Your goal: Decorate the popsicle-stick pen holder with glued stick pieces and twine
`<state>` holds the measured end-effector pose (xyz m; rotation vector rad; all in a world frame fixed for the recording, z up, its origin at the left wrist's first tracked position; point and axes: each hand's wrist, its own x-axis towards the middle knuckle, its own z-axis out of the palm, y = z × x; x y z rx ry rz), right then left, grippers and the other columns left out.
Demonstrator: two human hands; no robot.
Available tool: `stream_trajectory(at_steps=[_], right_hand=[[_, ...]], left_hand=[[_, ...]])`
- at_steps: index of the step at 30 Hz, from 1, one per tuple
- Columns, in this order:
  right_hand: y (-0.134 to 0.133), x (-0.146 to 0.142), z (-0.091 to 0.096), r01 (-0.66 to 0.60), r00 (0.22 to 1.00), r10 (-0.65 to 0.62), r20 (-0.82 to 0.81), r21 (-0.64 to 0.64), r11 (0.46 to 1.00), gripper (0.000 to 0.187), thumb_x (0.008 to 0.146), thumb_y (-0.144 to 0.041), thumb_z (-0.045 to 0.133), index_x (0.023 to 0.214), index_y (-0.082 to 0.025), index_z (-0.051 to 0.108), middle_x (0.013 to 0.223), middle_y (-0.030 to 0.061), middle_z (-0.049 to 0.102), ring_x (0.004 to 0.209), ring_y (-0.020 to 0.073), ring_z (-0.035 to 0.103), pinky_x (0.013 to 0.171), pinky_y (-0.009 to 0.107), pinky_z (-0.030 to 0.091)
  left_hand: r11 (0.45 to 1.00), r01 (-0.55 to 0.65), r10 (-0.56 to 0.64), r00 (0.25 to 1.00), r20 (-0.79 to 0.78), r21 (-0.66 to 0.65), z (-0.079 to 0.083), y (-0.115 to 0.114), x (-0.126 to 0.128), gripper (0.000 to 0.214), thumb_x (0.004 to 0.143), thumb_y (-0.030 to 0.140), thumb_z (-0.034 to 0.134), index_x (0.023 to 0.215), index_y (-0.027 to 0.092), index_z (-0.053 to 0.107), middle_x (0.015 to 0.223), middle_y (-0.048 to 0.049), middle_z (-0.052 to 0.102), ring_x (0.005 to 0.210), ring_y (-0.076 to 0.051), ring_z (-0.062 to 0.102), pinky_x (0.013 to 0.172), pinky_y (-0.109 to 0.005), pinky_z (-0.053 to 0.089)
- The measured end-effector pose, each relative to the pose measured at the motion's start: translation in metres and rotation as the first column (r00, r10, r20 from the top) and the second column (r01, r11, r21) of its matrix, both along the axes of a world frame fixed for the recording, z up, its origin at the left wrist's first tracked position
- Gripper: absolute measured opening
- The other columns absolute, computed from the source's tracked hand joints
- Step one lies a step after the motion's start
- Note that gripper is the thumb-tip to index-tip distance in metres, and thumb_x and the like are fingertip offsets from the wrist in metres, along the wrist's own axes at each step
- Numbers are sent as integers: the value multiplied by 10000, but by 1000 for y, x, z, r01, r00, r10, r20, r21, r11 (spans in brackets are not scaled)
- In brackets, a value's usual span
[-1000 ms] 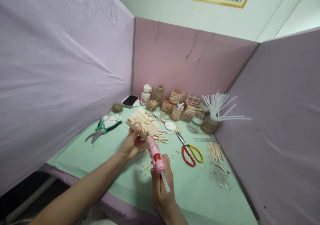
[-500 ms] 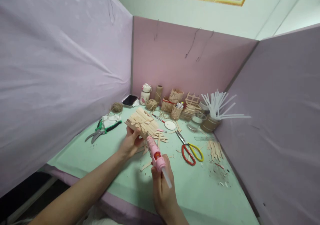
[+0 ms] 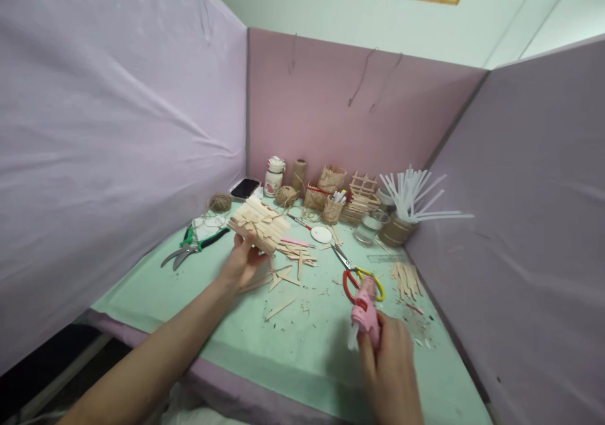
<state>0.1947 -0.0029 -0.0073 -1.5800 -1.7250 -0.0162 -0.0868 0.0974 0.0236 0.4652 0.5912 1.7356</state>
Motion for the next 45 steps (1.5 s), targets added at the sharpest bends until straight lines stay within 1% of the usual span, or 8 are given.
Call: stream_trajectory(at_steps=[6, 11, 15, 18, 24, 36, 41, 45], right_hand=[[-8, 76, -48, 376, 791, -231, 566, -154, 914, 372, 894, -462, 372, 801, -170, 584, 729, 140, 583, 701, 325, 582, 660, 427, 448], [-16, 78, -23, 399, 760, -233, 607, -153, 904, 510, 786, -566, 546, 1013, -120, 642, 963, 211, 652, 801, 384, 623, 630, 437, 455], [9, 31, 29, 52, 899, -44, 436, -7, 999, 340, 865, -427, 497, 1051, -185, 645, 1042, 147, 667, 874, 292, 634, 716, 385, 457], [47, -34, 52, -190, 894, 230, 385, -139, 972, 174, 886, -266, 506, 901, -224, 674, 871, 65, 692, 795, 217, 634, 683, 310, 412], [119, -135, 35, -196, 796, 373, 476, -381, 904, 179, 841, -135, 557, 899, -209, 710, 933, 80, 695, 910, 222, 598, 689, 291, 328], [126, -141, 26, -242, 783, 369, 501, -302, 922, 202, 887, -109, 451, 927, -168, 641, 990, 105, 649, 941, 220, 545, 735, 311, 322], [106, -132, 28, -235, 958, 243, 149, -69, 970, 221, 934, -192, 372, 961, -173, 591, 854, 63, 644, 738, 176, 559, 644, 272, 365], [98, -138, 20, -257, 912, 299, -279, 180, 950, 149, 882, -243, 476, 859, -182, 610, 764, 26, 648, 672, 152, 583, 673, 269, 453]], left_hand=[[998, -43, 42, 999, 5, 54, 14, 3, -15, 567, 562, 363, 868, 984, 288, 497, 1173, 6, 597, 1085, -201, 573, 894, -446, 519], [995, -75, 75, 997, 1, 66, 18, 7, -27, 592, 522, 382, 883, 966, 283, 505, 1183, -4, 597, 1112, -221, 563, 901, -463, 517], [995, -76, 76, 997, 3, 58, 15, 8, -29, 566, 541, 383, 873, 960, 282, 506, 1185, -7, 596, 1146, -235, 548, 894, -458, 523], [996, -75, 75, 997, 7, 44, 12, 8, -28, 581, 523, 378, 881, 945, 280, 496, 1204, -4, 589, 1144, -235, 546, 878, -465, 526], [997, -71, 71, 997, 30, 18, 8, 6, -28, 585, 522, 356, 886, 940, 280, 482, 1174, 11, 600, 1098, -206, 571, 874, -439, 527], [996, -85, 86, 995, 46, -16, 5, 7, -32, 607, 518, 371, 886, 950, 284, 469, 1132, 10, 614, 1049, -199, 586, 846, -412, 533], [995, -94, 94, 995, 32, -15, 4, 8, -31, 599, 534, 383, 878, 970, 290, 478, 1166, -2, 609, 1087, -209, 571, 845, -409, 530], [995, -96, 96, 995, 16, -14, 4, 7, -29, 595, 538, 371, 877, 970, 288, 477, 1177, -1, 602, 1074, -200, 568, 827, -396, 532]])
